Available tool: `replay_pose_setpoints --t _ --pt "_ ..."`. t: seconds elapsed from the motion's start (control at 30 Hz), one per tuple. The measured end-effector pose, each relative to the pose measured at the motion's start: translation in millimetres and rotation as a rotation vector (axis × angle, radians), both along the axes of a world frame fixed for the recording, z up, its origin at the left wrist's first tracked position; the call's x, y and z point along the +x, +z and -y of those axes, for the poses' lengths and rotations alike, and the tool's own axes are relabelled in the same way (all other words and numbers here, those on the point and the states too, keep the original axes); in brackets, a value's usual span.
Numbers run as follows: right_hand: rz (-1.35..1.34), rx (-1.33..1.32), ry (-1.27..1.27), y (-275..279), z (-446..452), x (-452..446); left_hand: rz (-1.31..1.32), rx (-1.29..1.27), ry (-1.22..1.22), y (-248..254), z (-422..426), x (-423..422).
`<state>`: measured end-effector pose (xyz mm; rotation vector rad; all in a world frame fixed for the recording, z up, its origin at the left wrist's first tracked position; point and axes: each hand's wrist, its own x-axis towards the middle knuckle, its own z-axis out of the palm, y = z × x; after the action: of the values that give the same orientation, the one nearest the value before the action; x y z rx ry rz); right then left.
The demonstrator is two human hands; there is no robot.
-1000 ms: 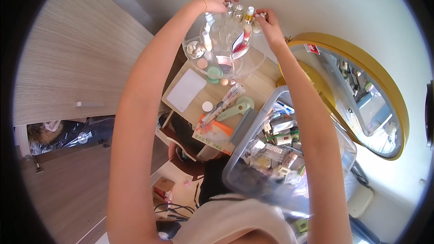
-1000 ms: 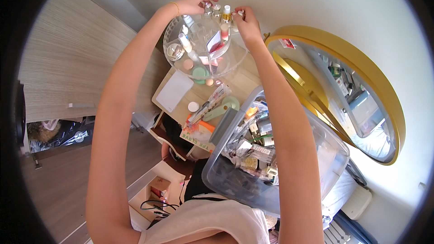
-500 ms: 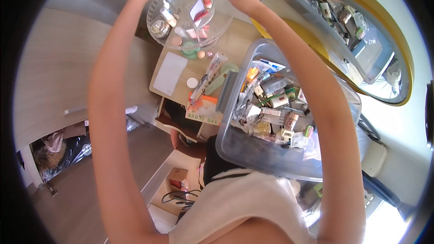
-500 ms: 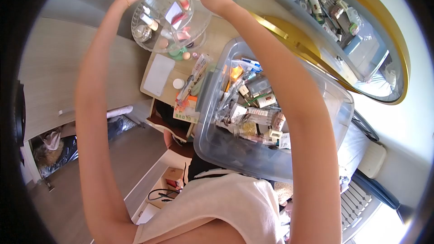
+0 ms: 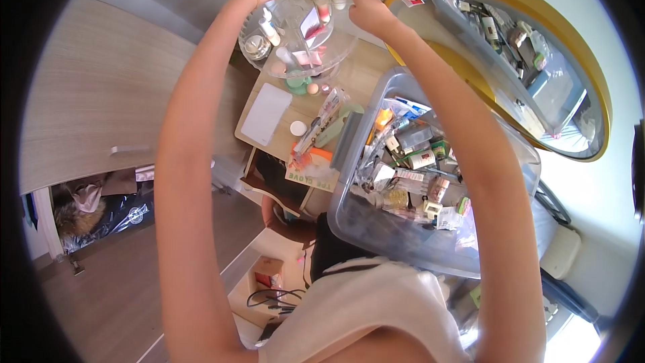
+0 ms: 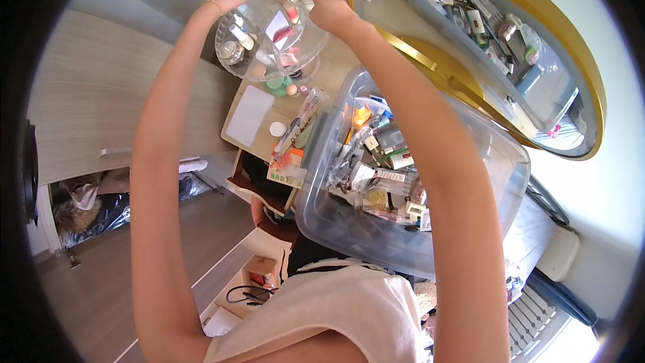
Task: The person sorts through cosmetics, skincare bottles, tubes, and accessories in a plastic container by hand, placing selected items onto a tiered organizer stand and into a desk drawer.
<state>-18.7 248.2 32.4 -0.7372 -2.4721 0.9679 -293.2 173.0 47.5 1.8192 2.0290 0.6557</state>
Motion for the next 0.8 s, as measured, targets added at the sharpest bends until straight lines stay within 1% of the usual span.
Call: replay_pose_setpoints --t 0.03,0.07,0.1,0.13,0.17,0.2,0.23,0.3,0.33,0.37,0.4,0.43,0.47,0.5,0.53,0.57,0.6,0.63,0.67,0.7,0.73,0.77,0.8 --pt "-0.037 0.013 -0.004 -4 0 4 -0.066 0.046 0.021 8 3 -2" --pt "-0.02 0.003 -0.016 -2 1 8 -0.124 0.088 0.038 17 6 4" --pt "0.024 -0.018 0.034 3 4 13 -0.173 0.123 0.05 22 8 16" --pt "0.07 -0.043 0.082 4 7 24 -0.203 0.065 0.109 32 18 36" --pt "-0.162 0.178 0.236 4 12 53 -0.239 0.016 0.165 49 31 57" --pt "-0.118 0.153 0.215 13 19 73 -0.361 0.141 0.137 58 39 76" --pt "-0.076 0.123 0.198 24 30 93 -0.481 0.264 0.113 66 51 96" --pt "-0.092 -0.006 0.313 46 45 152 -0.462 0.345 0.093 98 80 168" --pt "-0.036 -0.134 0.333 52 50 183 -0.427 0.317 0.039 122 99 221" --pt "0.017 -0.263 0.352 58 55 213 -0.375 0.3 -0.033 124 108 238" --pt "0.238 -0.305 0.362 66 55 242 -0.321 0.278 -0.103 127 117 255" --pt "0.207 -0.372 0.298 53 59 270 -0.259 0.272 -0.182 136 131 278" --pt "0.26 -0.496 0.316 41 54 295 -0.18 0.256 -0.299 153 153 309" --pt "0.363 -0.671 0.205 29 54 318 -0.112 0.233 -0.401 164 170 331" --pt "0.547 -0.684 0.051 12 55 340 -0.052 0.205 -0.496 172 183 351" --pt "0.697 -0.629 -0.032 -7 59 359 -0.003 0.179 -0.601 177 195 364" --pt "0.849 -0.542 -0.071 -34 62 375 0.013 0.157 -0.671 177 200 370" --pt "0.92 -0.36 -0.032 -74 65 398 0.035 0.136 -0.736 175 205 377" --pt "0.949 -0.288 -0.03 -103 72 410 0.044 0.117 -0.777 173 207 381" --pt "0.924 -0.329 -0.094 -121 85 413 0.05 0.104 -0.813 169 208 385" --pt "0.89 -0.361 -0.156 -130 91 408 0.049 0.101 -0.836 166 207 386" --pt "0.866 -0.358 -0.138 -138 96 400 0.041 0.1 -0.846 163 207 387" --pt "0.851 -0.486 -0.259 -143 105 387 0.033 0.09 -0.85 161 207 389"
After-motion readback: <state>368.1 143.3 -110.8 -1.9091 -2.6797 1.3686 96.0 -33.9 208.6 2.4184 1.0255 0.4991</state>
